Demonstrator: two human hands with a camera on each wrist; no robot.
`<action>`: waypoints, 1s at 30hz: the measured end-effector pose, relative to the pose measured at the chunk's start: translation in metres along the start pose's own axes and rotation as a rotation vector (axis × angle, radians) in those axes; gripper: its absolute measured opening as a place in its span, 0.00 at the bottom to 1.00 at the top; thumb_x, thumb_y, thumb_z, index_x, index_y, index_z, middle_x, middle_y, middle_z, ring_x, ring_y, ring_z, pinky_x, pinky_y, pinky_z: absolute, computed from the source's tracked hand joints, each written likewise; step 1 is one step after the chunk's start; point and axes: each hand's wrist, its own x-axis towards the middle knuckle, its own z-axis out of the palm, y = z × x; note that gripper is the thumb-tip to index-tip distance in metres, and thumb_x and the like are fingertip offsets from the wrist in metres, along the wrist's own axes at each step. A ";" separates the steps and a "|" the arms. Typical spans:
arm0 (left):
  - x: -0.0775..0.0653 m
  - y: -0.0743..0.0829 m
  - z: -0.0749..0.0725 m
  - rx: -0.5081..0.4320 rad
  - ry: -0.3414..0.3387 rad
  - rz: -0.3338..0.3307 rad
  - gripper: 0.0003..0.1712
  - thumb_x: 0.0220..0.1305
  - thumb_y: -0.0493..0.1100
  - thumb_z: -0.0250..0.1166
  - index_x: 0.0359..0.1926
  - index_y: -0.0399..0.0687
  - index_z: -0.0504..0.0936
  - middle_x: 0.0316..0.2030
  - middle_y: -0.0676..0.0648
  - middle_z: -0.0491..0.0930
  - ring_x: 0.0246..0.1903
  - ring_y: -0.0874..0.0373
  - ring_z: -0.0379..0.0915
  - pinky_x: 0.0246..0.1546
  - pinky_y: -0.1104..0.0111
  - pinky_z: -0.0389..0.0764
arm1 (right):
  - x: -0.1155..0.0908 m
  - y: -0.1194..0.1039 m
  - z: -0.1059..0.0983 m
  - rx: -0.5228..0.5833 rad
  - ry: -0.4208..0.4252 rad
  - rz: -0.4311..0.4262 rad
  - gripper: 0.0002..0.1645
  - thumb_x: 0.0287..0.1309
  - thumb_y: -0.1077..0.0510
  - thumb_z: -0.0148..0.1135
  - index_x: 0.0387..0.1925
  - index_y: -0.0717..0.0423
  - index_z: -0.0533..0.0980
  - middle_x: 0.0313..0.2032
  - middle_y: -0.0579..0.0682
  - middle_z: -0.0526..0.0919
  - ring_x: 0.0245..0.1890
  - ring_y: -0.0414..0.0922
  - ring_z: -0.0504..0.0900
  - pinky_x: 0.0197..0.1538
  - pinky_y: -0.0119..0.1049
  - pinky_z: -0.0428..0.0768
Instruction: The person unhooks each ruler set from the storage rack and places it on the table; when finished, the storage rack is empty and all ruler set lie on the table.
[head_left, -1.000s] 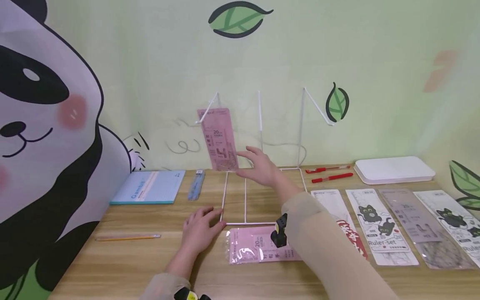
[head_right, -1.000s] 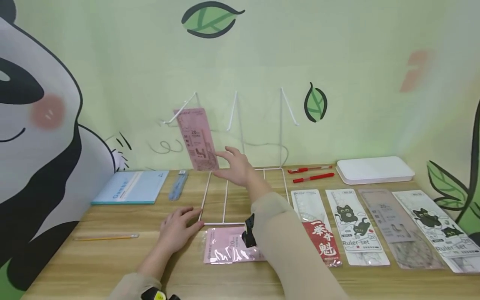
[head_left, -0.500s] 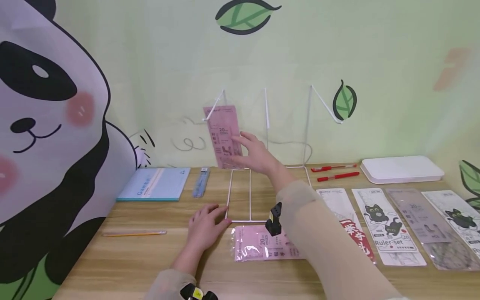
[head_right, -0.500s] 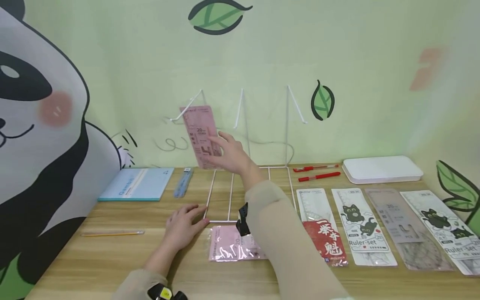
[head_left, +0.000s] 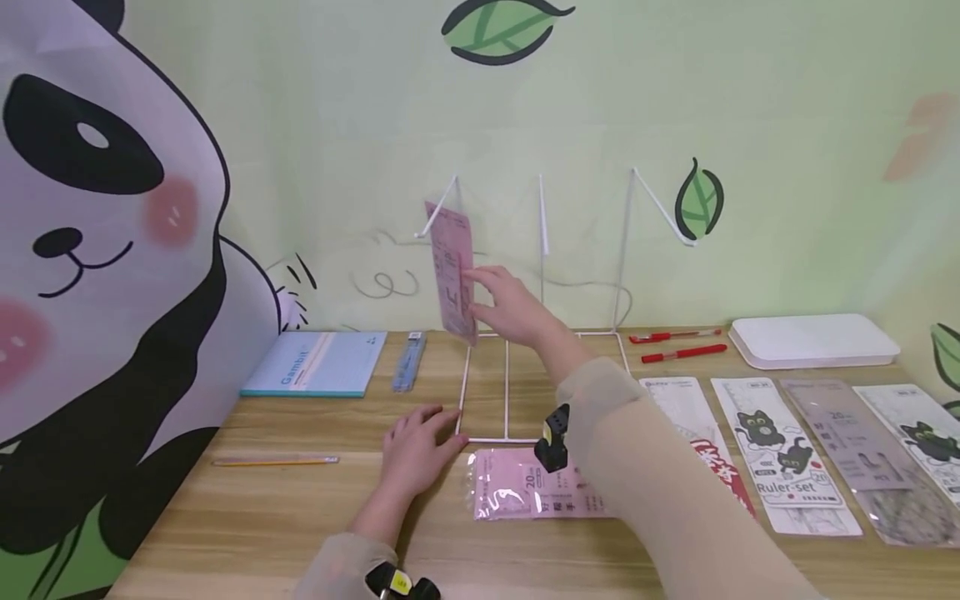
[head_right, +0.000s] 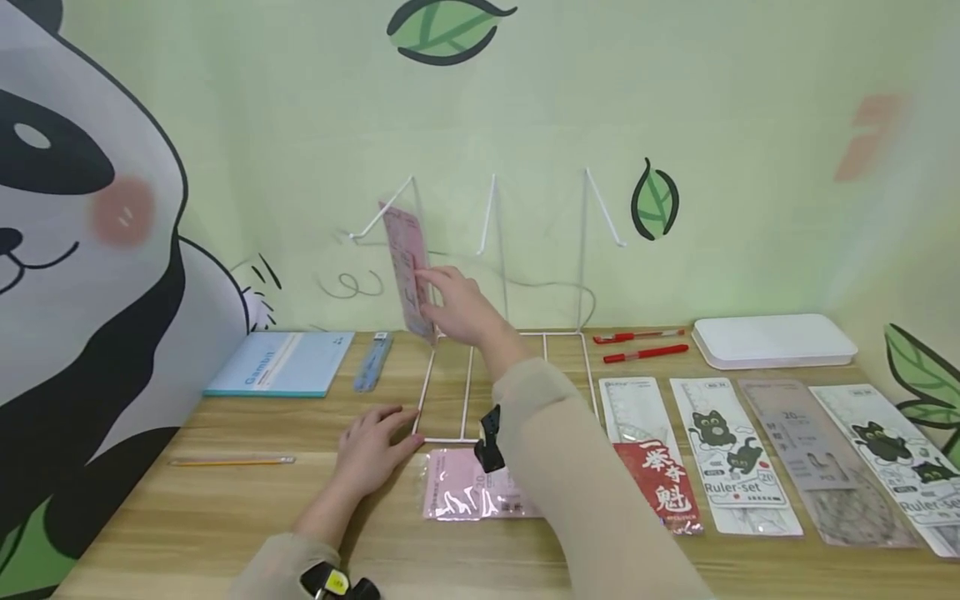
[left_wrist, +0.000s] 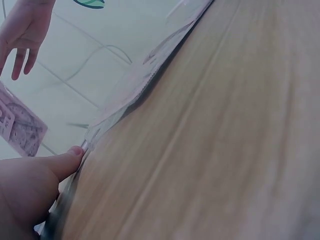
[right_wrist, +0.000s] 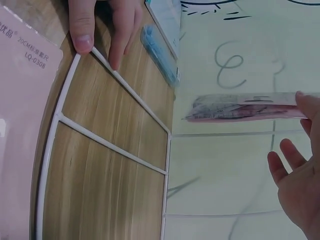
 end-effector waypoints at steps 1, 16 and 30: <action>0.000 0.000 0.000 -0.002 -0.001 -0.001 0.26 0.60 0.59 0.61 0.58 0.59 0.76 0.61 0.44 0.68 0.59 0.40 0.60 0.58 0.41 0.55 | -0.001 0.000 -0.001 0.006 0.011 -0.001 0.32 0.65 0.58 0.54 0.68 0.56 0.59 0.67 0.56 0.59 0.65 0.52 0.61 0.65 0.47 0.61; 0.000 0.003 -0.003 -0.003 -0.020 -0.022 0.27 0.60 0.59 0.61 0.59 0.59 0.76 0.62 0.44 0.67 0.60 0.40 0.59 0.59 0.41 0.53 | -0.010 0.011 -0.013 0.070 0.375 0.036 0.33 0.60 0.55 0.62 0.65 0.54 0.62 0.56 0.54 0.60 0.51 0.48 0.71 0.53 0.39 0.75; 0.000 0.003 -0.004 0.000 -0.029 -0.022 0.28 0.60 0.61 0.61 0.60 0.60 0.75 0.62 0.44 0.67 0.60 0.40 0.58 0.59 0.41 0.52 | -0.012 0.007 -0.013 0.021 0.424 0.066 0.38 0.53 0.51 0.68 0.64 0.56 0.65 0.52 0.56 0.73 0.41 0.45 0.73 0.40 0.36 0.78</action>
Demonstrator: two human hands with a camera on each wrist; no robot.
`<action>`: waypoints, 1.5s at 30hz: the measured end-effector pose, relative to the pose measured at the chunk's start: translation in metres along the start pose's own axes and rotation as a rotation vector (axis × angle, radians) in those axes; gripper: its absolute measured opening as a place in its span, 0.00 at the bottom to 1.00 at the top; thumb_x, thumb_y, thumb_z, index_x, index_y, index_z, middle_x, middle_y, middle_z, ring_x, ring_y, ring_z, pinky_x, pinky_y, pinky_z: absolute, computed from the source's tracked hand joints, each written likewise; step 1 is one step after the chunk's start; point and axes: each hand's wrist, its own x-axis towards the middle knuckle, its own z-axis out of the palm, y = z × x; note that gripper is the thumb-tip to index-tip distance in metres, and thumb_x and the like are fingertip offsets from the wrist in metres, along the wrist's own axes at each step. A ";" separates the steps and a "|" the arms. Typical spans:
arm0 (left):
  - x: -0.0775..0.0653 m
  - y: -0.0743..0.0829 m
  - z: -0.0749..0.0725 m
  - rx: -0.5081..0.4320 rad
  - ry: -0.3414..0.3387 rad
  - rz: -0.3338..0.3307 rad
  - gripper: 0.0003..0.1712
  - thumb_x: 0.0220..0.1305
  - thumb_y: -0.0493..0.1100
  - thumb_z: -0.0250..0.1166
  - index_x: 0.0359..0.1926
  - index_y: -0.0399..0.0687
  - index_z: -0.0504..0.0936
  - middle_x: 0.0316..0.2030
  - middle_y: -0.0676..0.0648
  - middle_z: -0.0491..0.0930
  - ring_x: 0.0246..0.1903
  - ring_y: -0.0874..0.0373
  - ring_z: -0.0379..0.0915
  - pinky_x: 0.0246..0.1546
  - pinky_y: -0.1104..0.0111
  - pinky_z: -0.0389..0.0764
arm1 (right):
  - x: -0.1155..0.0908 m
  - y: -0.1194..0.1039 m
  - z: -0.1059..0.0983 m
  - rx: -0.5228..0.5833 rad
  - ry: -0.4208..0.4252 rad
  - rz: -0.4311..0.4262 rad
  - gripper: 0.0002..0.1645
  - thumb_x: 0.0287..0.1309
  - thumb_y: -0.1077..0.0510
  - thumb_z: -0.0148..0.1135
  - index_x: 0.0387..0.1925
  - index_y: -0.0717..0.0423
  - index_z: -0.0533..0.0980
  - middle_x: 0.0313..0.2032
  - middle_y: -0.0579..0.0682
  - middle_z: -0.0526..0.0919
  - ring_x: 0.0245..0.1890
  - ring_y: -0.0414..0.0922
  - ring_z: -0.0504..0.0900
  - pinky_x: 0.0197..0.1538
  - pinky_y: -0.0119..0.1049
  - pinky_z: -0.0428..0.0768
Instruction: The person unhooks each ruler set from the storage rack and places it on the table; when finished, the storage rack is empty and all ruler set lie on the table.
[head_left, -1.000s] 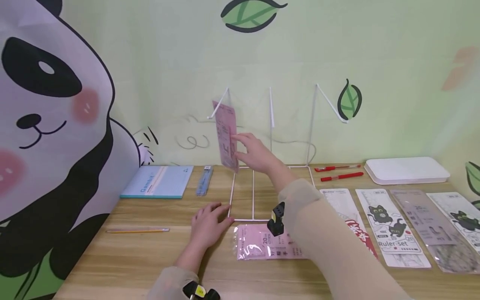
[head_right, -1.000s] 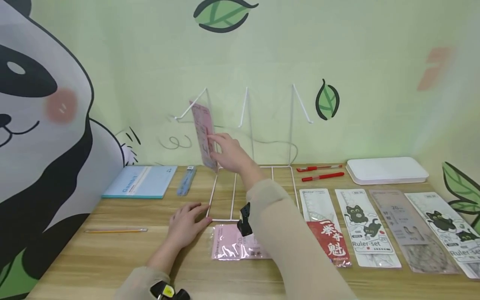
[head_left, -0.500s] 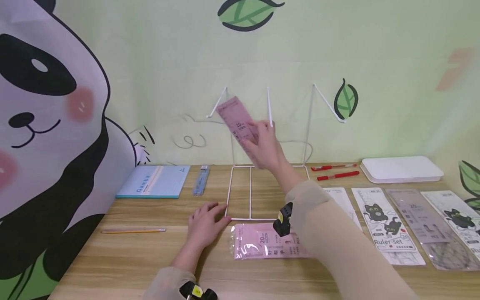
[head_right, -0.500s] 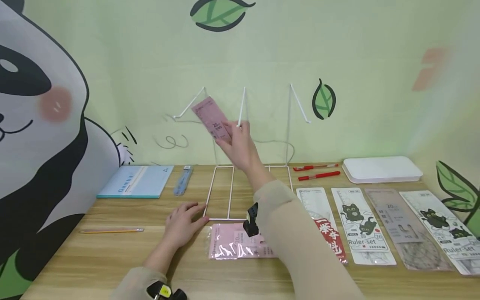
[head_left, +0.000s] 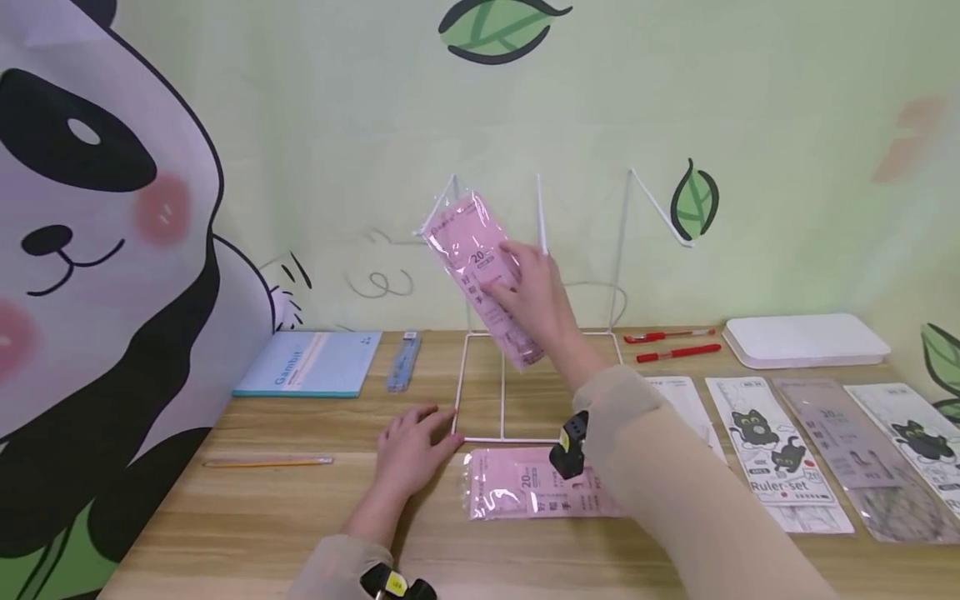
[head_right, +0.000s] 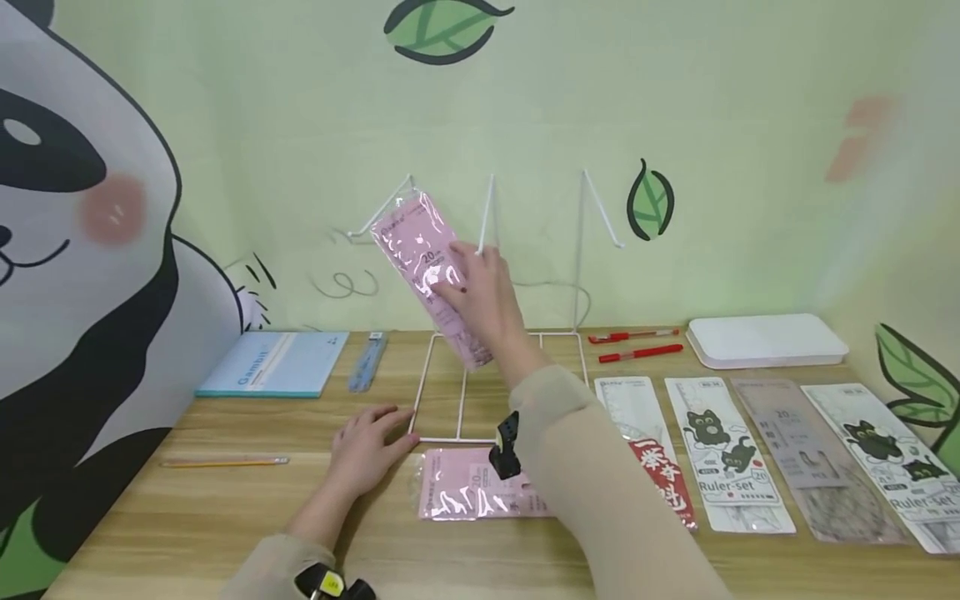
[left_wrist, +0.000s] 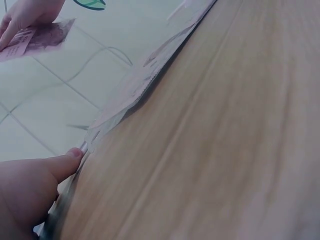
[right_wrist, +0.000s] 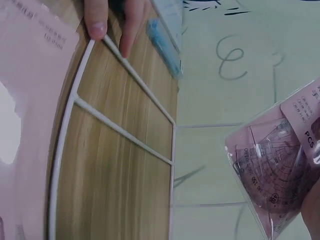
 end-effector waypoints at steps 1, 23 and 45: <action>0.001 0.000 0.001 0.002 0.000 0.001 0.28 0.60 0.61 0.61 0.60 0.61 0.75 0.62 0.44 0.67 0.60 0.40 0.58 0.59 0.41 0.52 | -0.001 0.001 -0.001 0.005 0.005 -0.005 0.38 0.53 0.51 0.68 0.63 0.57 0.66 0.52 0.55 0.74 0.42 0.45 0.74 0.42 0.37 0.78; 0.004 0.002 0.000 0.015 -0.010 0.009 0.28 0.60 0.60 0.60 0.60 0.61 0.75 0.62 0.44 0.66 0.61 0.40 0.58 0.59 0.41 0.51 | -0.030 -0.004 -0.025 0.111 -0.029 0.007 0.34 0.53 0.44 0.66 0.61 0.46 0.68 0.44 0.51 0.70 0.37 0.46 0.72 0.33 0.37 0.78; 0.000 0.000 0.002 0.021 0.008 0.001 0.27 0.60 0.60 0.61 0.59 0.60 0.76 0.61 0.44 0.68 0.60 0.40 0.59 0.58 0.41 0.53 | -0.042 -0.024 -0.040 0.184 -0.181 -0.014 0.32 0.53 0.52 0.67 0.60 0.48 0.68 0.43 0.50 0.69 0.39 0.45 0.77 0.37 0.32 0.81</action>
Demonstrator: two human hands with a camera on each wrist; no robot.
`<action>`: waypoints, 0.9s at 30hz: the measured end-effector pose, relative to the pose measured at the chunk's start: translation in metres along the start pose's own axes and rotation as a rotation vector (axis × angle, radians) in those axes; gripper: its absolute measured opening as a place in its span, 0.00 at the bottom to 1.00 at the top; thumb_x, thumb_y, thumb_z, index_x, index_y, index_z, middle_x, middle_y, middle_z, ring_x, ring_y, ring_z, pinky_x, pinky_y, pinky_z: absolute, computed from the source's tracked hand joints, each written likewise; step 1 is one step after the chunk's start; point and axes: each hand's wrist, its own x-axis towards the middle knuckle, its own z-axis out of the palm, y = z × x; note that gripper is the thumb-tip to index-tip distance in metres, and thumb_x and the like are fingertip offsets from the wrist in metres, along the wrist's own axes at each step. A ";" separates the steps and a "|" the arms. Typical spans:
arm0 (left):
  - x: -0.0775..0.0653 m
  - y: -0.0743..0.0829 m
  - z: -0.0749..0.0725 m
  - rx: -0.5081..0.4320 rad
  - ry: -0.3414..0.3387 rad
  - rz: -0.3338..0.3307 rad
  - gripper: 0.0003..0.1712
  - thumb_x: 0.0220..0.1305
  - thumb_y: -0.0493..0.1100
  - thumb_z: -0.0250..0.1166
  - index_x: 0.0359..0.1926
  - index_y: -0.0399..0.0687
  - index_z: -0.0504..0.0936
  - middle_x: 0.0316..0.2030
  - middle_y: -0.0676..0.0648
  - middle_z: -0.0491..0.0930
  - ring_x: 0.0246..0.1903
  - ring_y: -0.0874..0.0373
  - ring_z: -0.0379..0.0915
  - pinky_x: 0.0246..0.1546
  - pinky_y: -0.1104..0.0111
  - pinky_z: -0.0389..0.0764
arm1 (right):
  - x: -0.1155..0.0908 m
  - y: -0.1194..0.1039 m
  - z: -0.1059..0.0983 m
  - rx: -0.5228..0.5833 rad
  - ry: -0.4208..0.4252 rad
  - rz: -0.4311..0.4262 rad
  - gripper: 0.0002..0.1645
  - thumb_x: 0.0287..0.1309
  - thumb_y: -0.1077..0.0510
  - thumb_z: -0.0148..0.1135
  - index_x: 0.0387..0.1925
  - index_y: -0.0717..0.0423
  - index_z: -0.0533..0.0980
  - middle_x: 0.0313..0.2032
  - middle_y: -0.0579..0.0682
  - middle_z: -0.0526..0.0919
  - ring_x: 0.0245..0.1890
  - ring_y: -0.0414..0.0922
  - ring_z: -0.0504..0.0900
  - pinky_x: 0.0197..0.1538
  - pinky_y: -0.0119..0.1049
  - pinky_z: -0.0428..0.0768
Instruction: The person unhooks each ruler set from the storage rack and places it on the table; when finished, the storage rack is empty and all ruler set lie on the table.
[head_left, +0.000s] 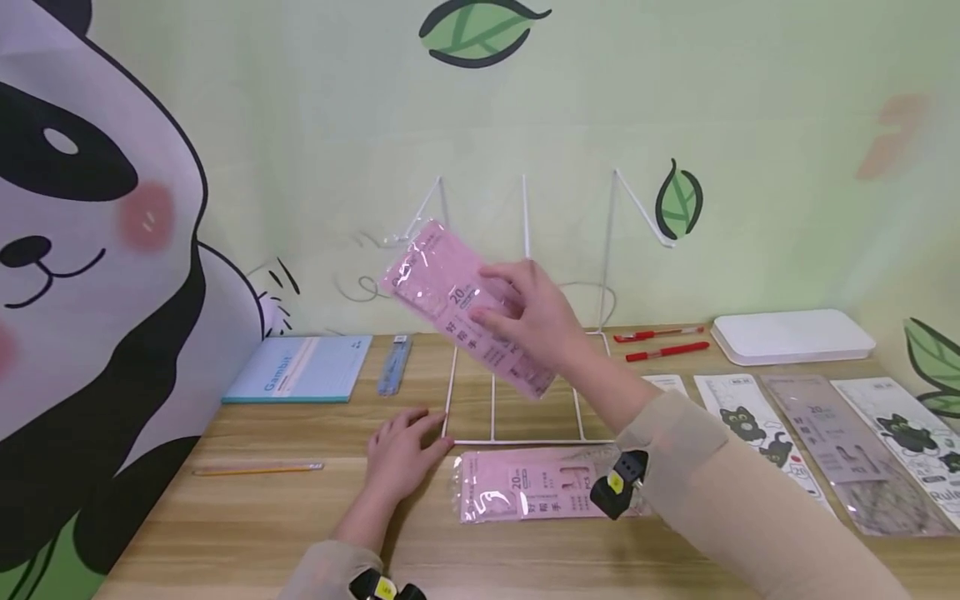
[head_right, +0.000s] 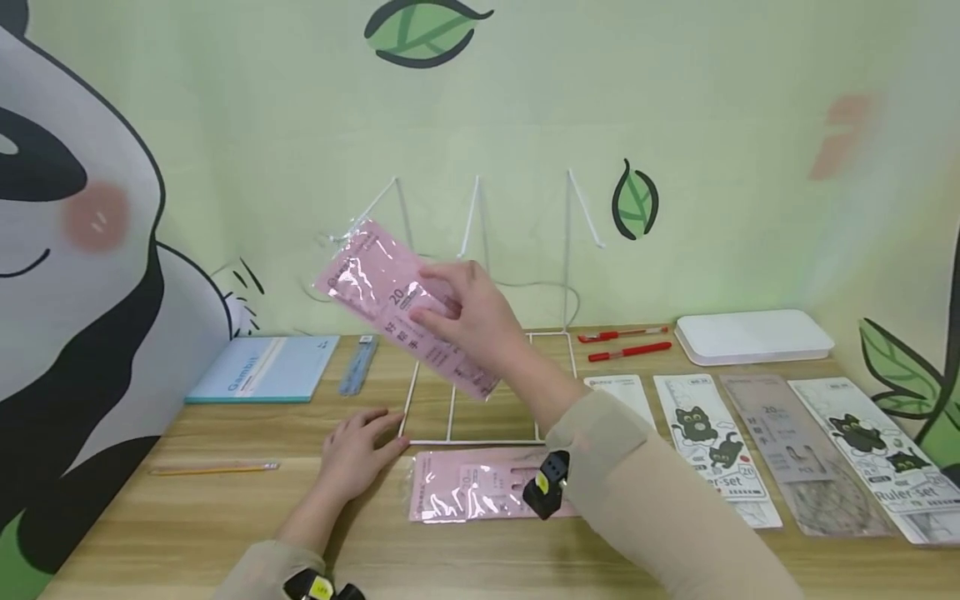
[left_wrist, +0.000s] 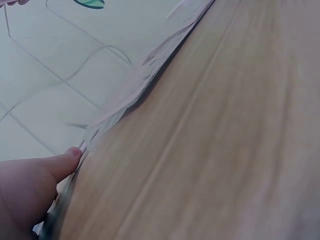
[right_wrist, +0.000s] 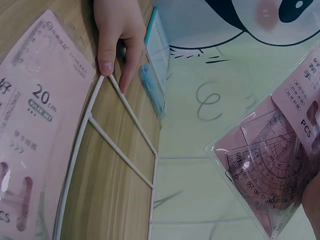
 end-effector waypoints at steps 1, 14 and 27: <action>0.000 0.000 0.000 0.000 -0.001 0.000 0.27 0.60 0.60 0.61 0.59 0.60 0.76 0.61 0.44 0.68 0.60 0.40 0.59 0.58 0.41 0.53 | -0.001 0.001 0.000 -0.002 0.001 0.003 0.32 0.53 0.53 0.67 0.60 0.48 0.69 0.43 0.50 0.69 0.39 0.45 0.77 0.38 0.31 0.81; -0.001 -0.002 -0.001 0.003 0.002 0.003 0.27 0.60 0.60 0.61 0.59 0.60 0.76 0.62 0.44 0.67 0.60 0.40 0.59 0.58 0.41 0.54 | -0.007 -0.004 -0.001 -0.049 0.015 -0.110 0.31 0.54 0.56 0.67 0.60 0.50 0.69 0.41 0.53 0.67 0.34 0.46 0.74 0.31 0.32 0.81; 0.000 0.001 -0.001 0.000 -0.003 0.005 0.27 0.60 0.60 0.60 0.59 0.60 0.75 0.62 0.44 0.67 0.60 0.40 0.59 0.58 0.42 0.53 | -0.021 0.013 -0.011 -0.146 -0.038 -0.076 0.30 0.54 0.55 0.67 0.59 0.52 0.71 0.40 0.52 0.69 0.33 0.45 0.71 0.31 0.34 0.78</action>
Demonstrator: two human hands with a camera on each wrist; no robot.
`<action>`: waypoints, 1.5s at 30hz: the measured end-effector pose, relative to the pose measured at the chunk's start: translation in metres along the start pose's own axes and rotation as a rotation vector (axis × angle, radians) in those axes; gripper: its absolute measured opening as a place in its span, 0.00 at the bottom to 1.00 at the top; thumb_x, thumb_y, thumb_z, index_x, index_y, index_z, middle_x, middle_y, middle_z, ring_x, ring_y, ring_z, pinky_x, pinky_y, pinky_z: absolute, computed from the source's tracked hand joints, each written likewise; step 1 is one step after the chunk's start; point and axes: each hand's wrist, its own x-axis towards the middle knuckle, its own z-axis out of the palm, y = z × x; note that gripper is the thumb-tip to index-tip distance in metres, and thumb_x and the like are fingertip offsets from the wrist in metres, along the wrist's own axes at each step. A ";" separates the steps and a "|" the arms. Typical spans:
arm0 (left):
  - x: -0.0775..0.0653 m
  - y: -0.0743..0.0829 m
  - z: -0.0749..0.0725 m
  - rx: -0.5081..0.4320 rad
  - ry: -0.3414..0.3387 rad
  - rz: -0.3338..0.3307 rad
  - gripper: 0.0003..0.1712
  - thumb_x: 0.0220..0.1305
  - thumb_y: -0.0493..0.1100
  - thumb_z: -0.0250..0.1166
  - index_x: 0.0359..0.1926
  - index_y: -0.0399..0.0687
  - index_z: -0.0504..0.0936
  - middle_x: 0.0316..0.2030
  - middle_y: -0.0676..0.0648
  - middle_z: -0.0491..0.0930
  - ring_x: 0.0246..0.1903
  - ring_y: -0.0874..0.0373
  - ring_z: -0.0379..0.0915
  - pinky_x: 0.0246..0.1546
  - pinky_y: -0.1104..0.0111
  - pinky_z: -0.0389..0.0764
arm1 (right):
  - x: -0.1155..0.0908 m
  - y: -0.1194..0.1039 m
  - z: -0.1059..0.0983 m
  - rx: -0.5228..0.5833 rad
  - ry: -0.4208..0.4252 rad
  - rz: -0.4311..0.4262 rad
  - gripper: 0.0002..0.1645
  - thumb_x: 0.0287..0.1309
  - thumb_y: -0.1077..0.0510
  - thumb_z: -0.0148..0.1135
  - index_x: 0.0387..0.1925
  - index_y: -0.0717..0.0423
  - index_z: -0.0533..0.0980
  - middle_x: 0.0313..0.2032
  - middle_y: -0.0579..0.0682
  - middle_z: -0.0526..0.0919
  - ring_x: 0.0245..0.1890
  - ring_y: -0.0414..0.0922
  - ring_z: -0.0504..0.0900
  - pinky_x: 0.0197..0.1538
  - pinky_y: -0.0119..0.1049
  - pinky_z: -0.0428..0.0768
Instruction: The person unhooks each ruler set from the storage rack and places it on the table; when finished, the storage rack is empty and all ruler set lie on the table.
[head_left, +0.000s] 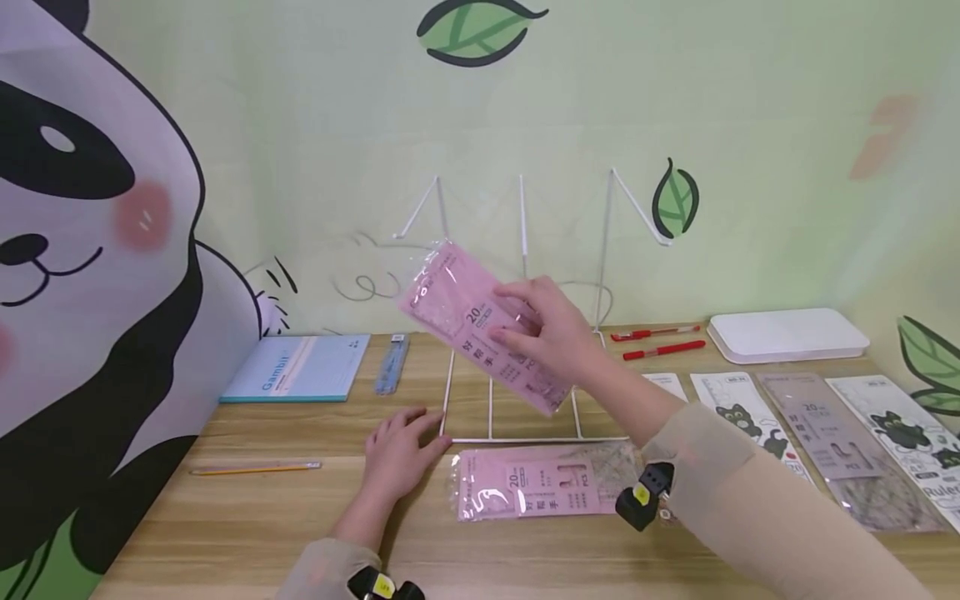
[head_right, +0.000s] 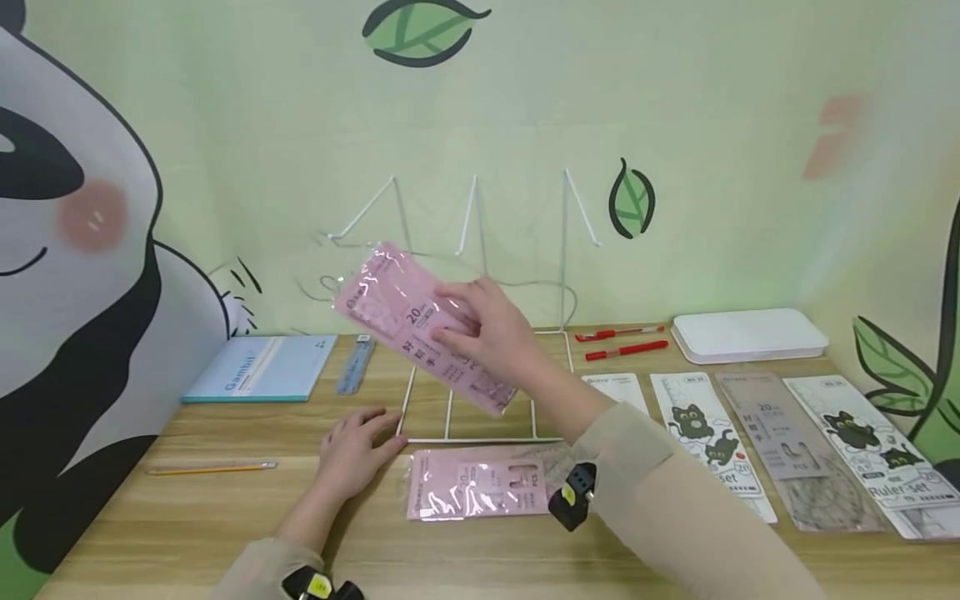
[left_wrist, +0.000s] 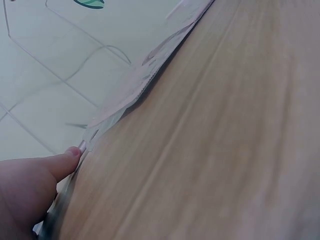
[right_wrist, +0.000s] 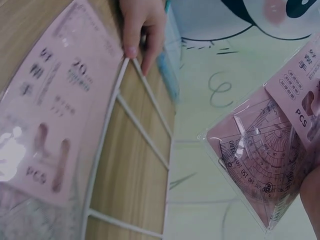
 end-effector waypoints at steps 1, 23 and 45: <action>0.000 0.000 0.000 0.001 0.001 0.000 0.27 0.60 0.60 0.60 0.59 0.60 0.75 0.62 0.44 0.67 0.60 0.40 0.59 0.58 0.42 0.53 | -0.002 0.004 -0.001 -0.005 -0.008 0.009 0.30 0.54 0.55 0.67 0.59 0.52 0.71 0.40 0.51 0.69 0.33 0.45 0.71 0.31 0.34 0.78; 0.000 -0.002 0.001 0.004 0.003 -0.006 0.27 0.60 0.60 0.61 0.59 0.60 0.75 0.62 0.44 0.66 0.61 0.40 0.58 0.59 0.41 0.51 | -0.049 0.060 -0.029 -0.067 -0.272 0.073 0.31 0.52 0.49 0.69 0.58 0.48 0.72 0.51 0.49 0.74 0.50 0.48 0.76 0.52 0.47 0.76; 0.000 -0.002 0.001 0.011 0.002 0.001 0.27 0.61 0.60 0.60 0.60 0.60 0.75 0.62 0.44 0.67 0.61 0.40 0.58 0.59 0.40 0.52 | -0.101 0.064 0.005 -0.198 -0.706 -0.059 0.28 0.47 0.56 0.67 0.54 0.41 0.74 0.51 0.42 0.74 0.42 0.37 0.73 0.45 0.37 0.75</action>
